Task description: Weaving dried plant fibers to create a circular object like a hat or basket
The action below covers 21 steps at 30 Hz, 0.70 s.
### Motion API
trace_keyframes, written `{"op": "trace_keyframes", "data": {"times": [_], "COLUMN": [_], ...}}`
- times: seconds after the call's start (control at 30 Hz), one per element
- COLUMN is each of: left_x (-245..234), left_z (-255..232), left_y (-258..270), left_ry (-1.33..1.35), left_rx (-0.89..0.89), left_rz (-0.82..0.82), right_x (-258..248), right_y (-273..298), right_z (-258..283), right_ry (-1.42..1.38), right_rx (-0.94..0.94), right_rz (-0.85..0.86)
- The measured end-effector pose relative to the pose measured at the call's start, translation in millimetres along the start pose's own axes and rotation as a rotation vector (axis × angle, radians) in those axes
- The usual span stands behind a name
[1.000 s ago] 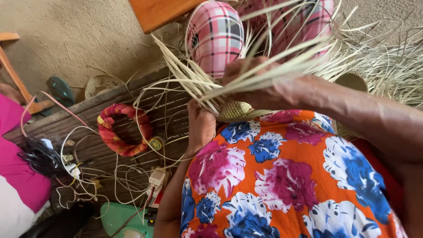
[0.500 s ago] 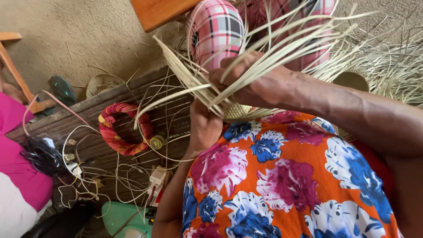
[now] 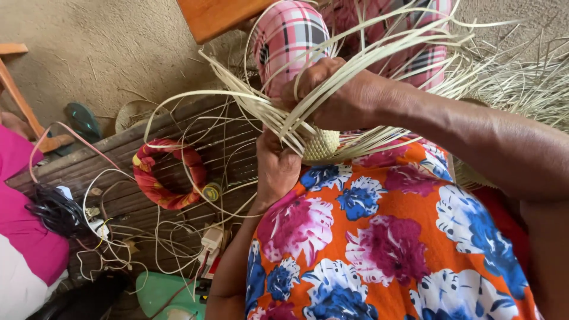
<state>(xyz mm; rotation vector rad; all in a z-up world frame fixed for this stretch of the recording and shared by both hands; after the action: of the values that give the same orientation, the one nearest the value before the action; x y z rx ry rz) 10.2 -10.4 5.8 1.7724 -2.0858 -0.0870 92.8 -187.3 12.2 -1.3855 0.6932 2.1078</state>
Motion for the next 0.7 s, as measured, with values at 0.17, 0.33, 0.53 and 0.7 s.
{"op": "trace_keyframes", "data": {"times": [0.17, 0.33, 0.53, 0.7], "left_x": [-6.5, -25.4, -28.6, -15.7], "left_z": [-7.7, 3.8, 27.6, -5.9], "left_y": [-4.7, -5.7, -6.8, -6.5], "left_ry": [0.002, -0.253, -0.061, -0.081], "left_rx": [0.002, -0.145, -0.012, -0.051], "left_rz": [-0.016, -0.287, -0.088, -0.096], "right_x": [11.0, 13.0, -4.2, -8.1], "right_y": [25.3, 36.7, 47.7, 49.8], "right_z": [10.6, 33.4, 39.2, 41.6], "right_ry": [-0.239, -0.326, -0.335, -0.340], "right_rx": [-0.004, -0.177, -0.249, -0.243], "right_rz": [-0.239, -0.707, -0.835, -0.844]}}
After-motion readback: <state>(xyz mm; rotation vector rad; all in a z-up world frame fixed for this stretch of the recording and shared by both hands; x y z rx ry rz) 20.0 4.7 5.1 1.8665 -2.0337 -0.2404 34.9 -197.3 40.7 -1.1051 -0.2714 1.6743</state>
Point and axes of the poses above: each hand's wrist, its own y-axis away from the middle knuckle, its own x-axis out of the palm, z = x × y, the point moved 1 cm from there along -y, towards the middle knuckle, and after that the axes turned 10 degrees about y, right-handed, at the moved point
